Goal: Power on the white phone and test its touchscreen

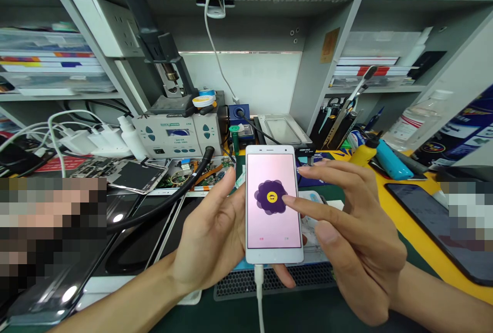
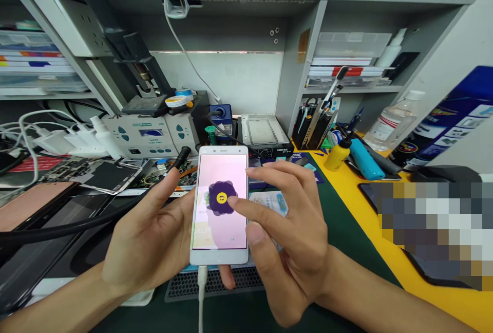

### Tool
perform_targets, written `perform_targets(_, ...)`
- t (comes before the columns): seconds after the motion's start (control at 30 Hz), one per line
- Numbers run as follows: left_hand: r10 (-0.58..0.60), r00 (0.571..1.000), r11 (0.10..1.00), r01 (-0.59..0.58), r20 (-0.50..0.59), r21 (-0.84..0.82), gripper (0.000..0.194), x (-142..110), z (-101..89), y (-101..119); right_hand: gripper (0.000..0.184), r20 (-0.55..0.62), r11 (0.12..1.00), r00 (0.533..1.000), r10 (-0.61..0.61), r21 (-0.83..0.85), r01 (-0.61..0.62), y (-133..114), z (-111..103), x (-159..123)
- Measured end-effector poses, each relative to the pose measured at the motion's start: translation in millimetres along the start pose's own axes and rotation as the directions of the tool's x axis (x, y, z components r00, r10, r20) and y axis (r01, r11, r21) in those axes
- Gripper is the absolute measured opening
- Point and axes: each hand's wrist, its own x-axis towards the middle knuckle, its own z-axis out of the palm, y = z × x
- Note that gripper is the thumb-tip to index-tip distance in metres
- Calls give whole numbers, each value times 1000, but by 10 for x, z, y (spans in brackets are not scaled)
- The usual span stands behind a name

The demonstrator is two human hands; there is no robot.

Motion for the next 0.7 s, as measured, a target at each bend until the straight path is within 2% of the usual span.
perform_targets(0.13, 10, 1000, 1000, -10, -6, -20, 69, -8, -16, -8, 39, 7, 999, 999, -44, 30, 44, 1, 14, 5)
perform_targets(0.37, -7, 1000, 1000, 7, 0, 4, 74, -9, 11, 4, 40, -31, 999, 999, 33, -6, -33, 10, -26, 4)
perform_targets(0.53, -25, 999, 1000, 25, -23, 11, 77, 1, 23, 11, 39, -24, 999, 999, 45, -5, -45, 19, -23, 6)
perform_targets(0.7, 0, 1000, 1000, 0, 0, -3, 73, 10, 13, 5, 39, -17, 999, 999, 28, -19, -28, 9, -25, 13)
